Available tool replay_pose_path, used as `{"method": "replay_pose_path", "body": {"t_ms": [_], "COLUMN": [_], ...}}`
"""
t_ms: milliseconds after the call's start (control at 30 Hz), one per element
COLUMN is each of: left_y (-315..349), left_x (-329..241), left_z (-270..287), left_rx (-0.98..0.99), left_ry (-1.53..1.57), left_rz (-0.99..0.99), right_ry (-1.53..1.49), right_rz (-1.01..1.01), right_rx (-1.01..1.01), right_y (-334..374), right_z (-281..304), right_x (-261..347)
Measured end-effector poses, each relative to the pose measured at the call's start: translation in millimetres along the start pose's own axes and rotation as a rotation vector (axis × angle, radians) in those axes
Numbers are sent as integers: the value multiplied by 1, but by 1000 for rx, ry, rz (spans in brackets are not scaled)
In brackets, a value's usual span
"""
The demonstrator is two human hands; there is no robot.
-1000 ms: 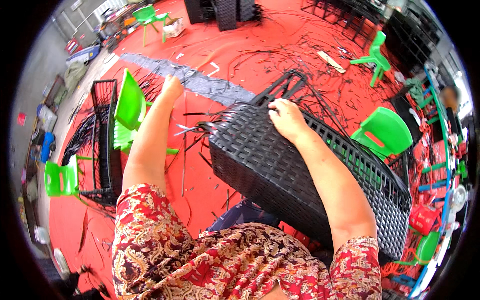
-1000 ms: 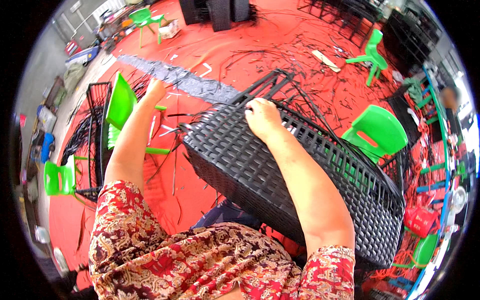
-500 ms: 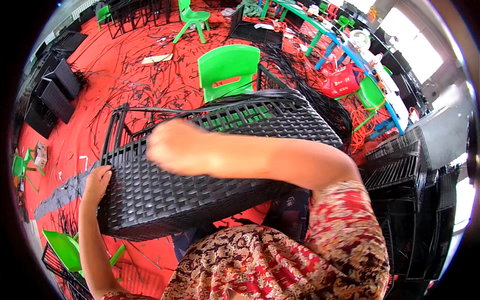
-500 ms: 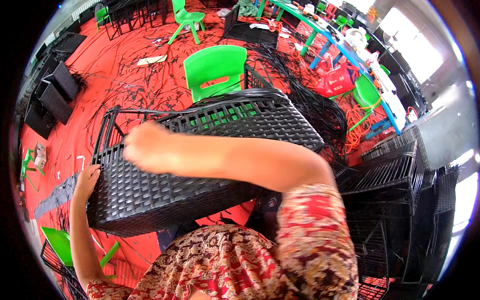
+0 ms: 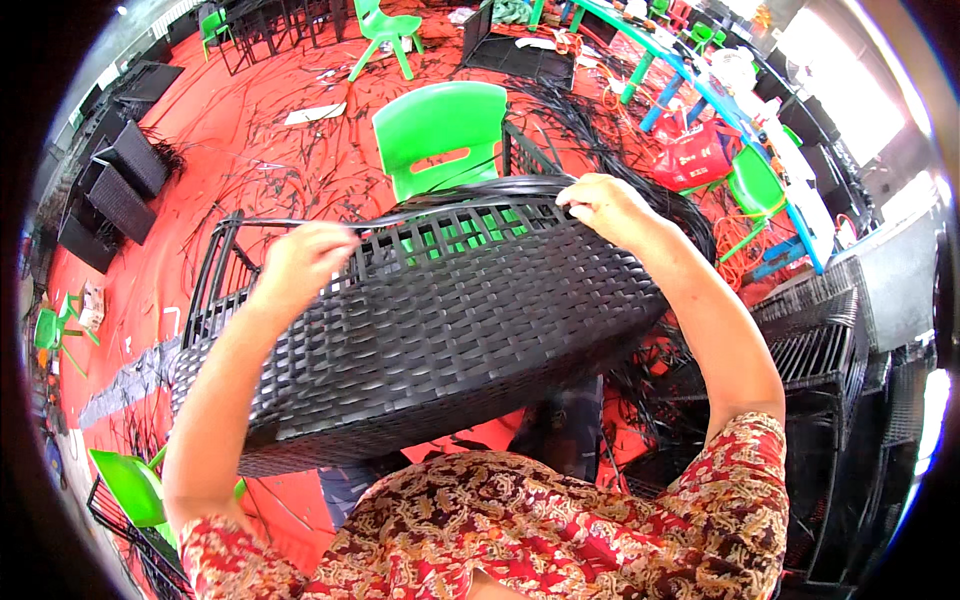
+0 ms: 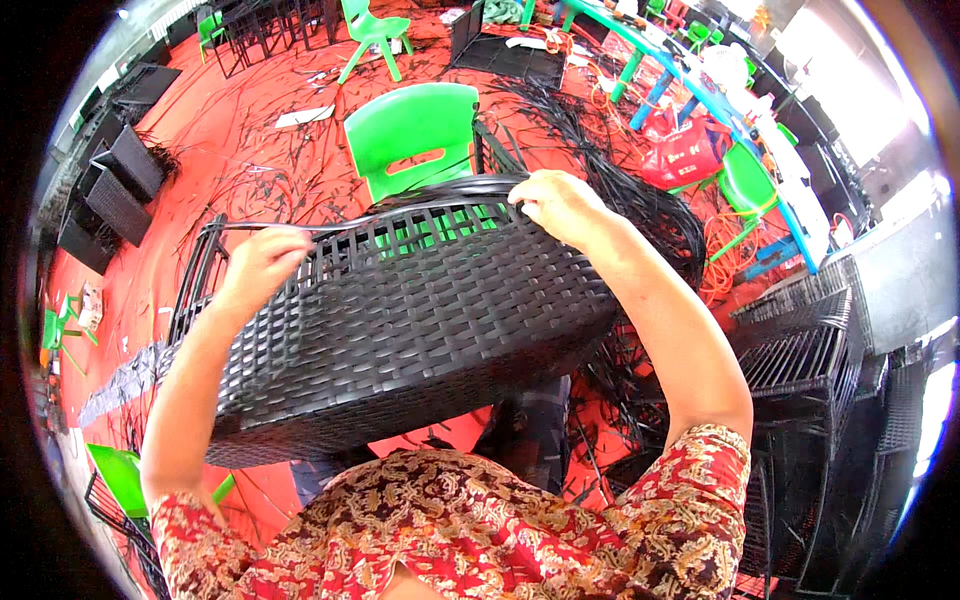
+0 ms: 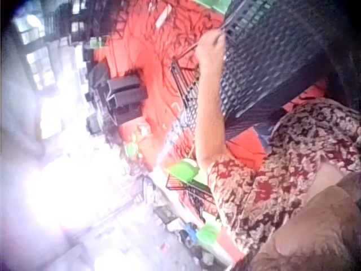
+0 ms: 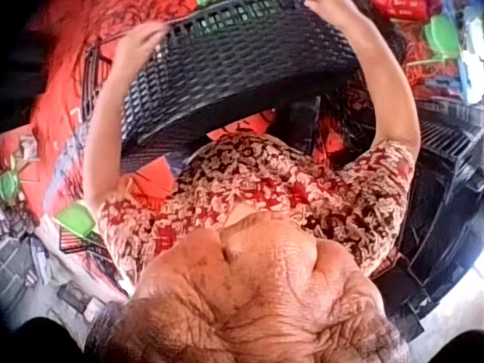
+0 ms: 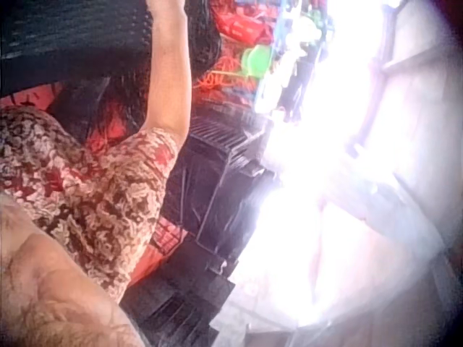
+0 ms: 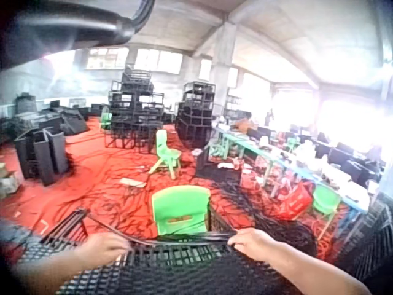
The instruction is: The person weaves black plastic strips into the frame of a wicker chair seat. They repeatedly thread the strips through the frame and press them down to secure the weave, working on the same chair throughout the clip.
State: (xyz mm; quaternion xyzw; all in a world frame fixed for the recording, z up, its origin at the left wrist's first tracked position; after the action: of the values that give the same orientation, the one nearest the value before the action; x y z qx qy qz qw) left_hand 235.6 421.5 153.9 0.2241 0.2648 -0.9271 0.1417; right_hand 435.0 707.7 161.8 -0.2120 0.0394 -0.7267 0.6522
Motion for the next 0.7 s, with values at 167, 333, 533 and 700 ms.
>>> {"method": "replay_pose_path", "body": {"t_ms": [167, 333, 533, 700], "left_y": [-52, -73, -69, -67], "left_x": [-48, -55, -32, -24], "left_z": [-94, -136, -142, -151], "left_rx": [23, 269, 147, 256], "left_ry": [-30, -78, 436, 545], "left_rz": [-323, -93, 56, 283], "right_ry": [67, 71, -11, -90], "right_rz": [94, 232, 106, -252], "right_rx": [109, 149, 404, 565], "right_y": [-16, -17, -26, -17], "right_z": [-12, -10, -12, -14], "right_x": [7, 0, -15, -33]}}
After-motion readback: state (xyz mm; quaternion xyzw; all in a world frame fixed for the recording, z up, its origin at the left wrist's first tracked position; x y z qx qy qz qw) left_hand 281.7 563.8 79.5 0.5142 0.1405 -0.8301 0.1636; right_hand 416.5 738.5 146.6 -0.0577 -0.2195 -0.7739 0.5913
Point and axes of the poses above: each hand's wrist, its own y-axis away from the middle knuckle, its own z-axis out of the back of the hand, x = y × z, the point moved 7 cm from there along -y, towards the middle knuckle, and after that the axes turned 5 degrees about -x, right-handed, at the moved point
